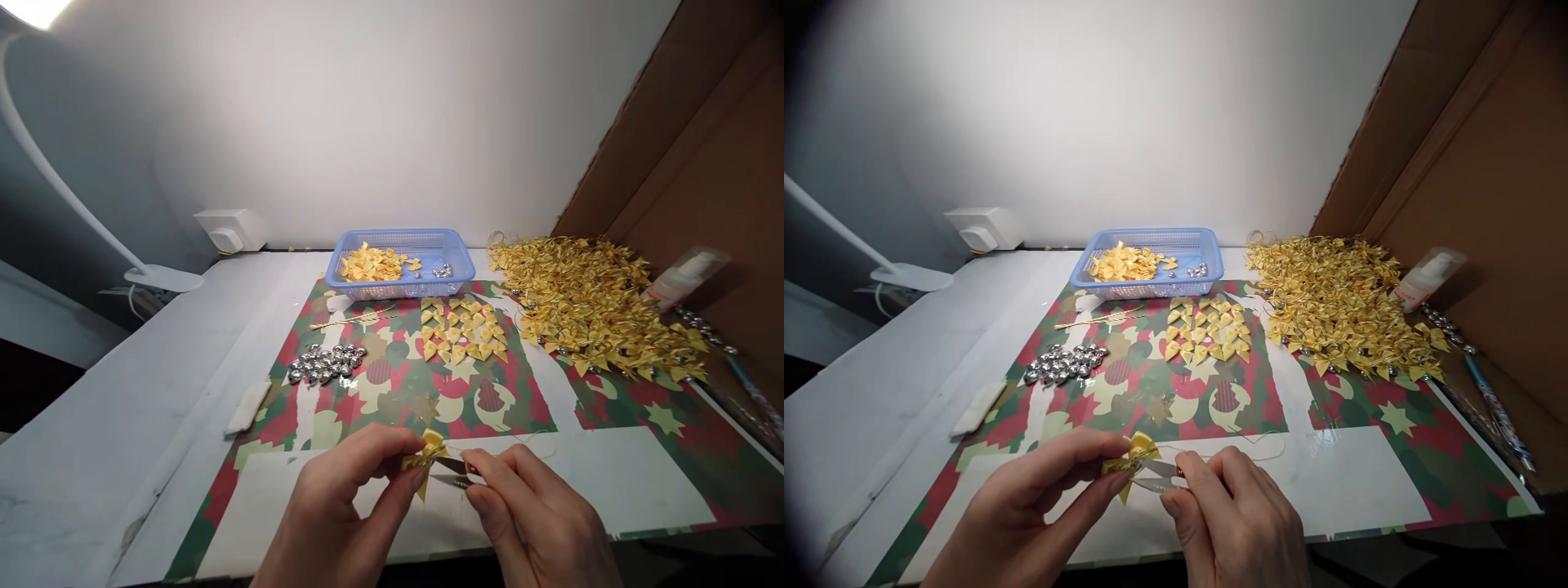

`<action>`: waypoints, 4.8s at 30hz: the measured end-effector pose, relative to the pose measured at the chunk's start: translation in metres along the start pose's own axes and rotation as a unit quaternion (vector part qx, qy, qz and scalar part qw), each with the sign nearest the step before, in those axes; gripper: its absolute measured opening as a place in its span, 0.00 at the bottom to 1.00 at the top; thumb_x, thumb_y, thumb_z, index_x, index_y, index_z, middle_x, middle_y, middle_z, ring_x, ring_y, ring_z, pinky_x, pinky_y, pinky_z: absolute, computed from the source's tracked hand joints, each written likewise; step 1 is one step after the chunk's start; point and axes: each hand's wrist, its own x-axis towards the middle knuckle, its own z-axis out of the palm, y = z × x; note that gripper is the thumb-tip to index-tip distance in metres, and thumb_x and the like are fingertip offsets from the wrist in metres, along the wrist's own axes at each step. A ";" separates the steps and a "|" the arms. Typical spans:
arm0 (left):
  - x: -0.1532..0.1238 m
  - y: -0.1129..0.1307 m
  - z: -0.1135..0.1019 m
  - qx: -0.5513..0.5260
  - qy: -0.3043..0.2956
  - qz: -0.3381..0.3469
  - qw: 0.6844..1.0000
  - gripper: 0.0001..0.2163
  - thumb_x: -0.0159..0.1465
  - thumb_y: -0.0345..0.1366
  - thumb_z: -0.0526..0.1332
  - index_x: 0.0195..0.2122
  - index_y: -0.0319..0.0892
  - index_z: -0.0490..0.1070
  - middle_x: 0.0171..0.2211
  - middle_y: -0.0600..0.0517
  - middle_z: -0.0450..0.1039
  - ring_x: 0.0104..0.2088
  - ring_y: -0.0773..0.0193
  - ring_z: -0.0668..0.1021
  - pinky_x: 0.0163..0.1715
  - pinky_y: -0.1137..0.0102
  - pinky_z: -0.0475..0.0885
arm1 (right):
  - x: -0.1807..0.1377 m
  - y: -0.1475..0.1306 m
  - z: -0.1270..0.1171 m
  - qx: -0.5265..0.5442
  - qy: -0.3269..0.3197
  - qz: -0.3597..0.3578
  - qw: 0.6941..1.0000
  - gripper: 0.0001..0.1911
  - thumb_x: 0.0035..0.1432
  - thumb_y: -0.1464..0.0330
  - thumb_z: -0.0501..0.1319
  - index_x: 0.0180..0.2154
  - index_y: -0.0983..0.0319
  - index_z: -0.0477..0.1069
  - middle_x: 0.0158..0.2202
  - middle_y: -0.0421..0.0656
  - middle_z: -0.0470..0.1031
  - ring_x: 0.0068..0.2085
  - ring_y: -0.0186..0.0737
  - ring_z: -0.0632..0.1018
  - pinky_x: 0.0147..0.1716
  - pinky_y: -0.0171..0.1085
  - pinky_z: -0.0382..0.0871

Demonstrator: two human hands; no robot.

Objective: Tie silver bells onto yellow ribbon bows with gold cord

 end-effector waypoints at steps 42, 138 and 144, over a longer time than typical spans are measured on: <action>0.015 -0.006 -0.003 -0.284 -0.047 -0.217 0.933 0.07 0.60 0.35 0.70 0.37 0.45 0.74 0.30 0.55 0.76 0.32 0.66 0.76 0.32 0.75 0.73 | -0.008 0.093 -0.033 -0.302 0.110 0.161 0.933 0.27 0.70 0.54 0.45 0.48 0.65 0.75 0.40 0.53 0.78 0.36 0.54 0.79 0.27 0.44 0.68; 0.009 -0.011 0.004 -0.424 -0.096 -0.251 0.865 0.11 0.52 0.35 0.76 0.35 0.42 0.80 0.32 0.52 0.79 0.34 0.63 0.78 0.37 0.71 0.72 | 0.024 -0.014 0.038 0.048 0.133 0.011 0.990 0.17 0.65 0.74 0.53 0.52 0.58 0.70 0.38 0.46 0.81 0.36 0.44 0.83 0.33 0.39 0.76; 0.003 -0.012 0.016 -0.419 -0.074 -0.215 0.879 0.08 0.52 0.35 0.76 0.29 0.42 0.78 0.27 0.55 0.77 0.31 0.66 0.74 0.34 0.76 0.68 | 0.039 -0.010 0.044 -0.028 0.156 0.003 0.987 0.18 0.64 0.76 0.50 0.54 0.62 0.67 0.43 0.51 0.76 0.42 0.48 0.81 0.28 0.38 0.75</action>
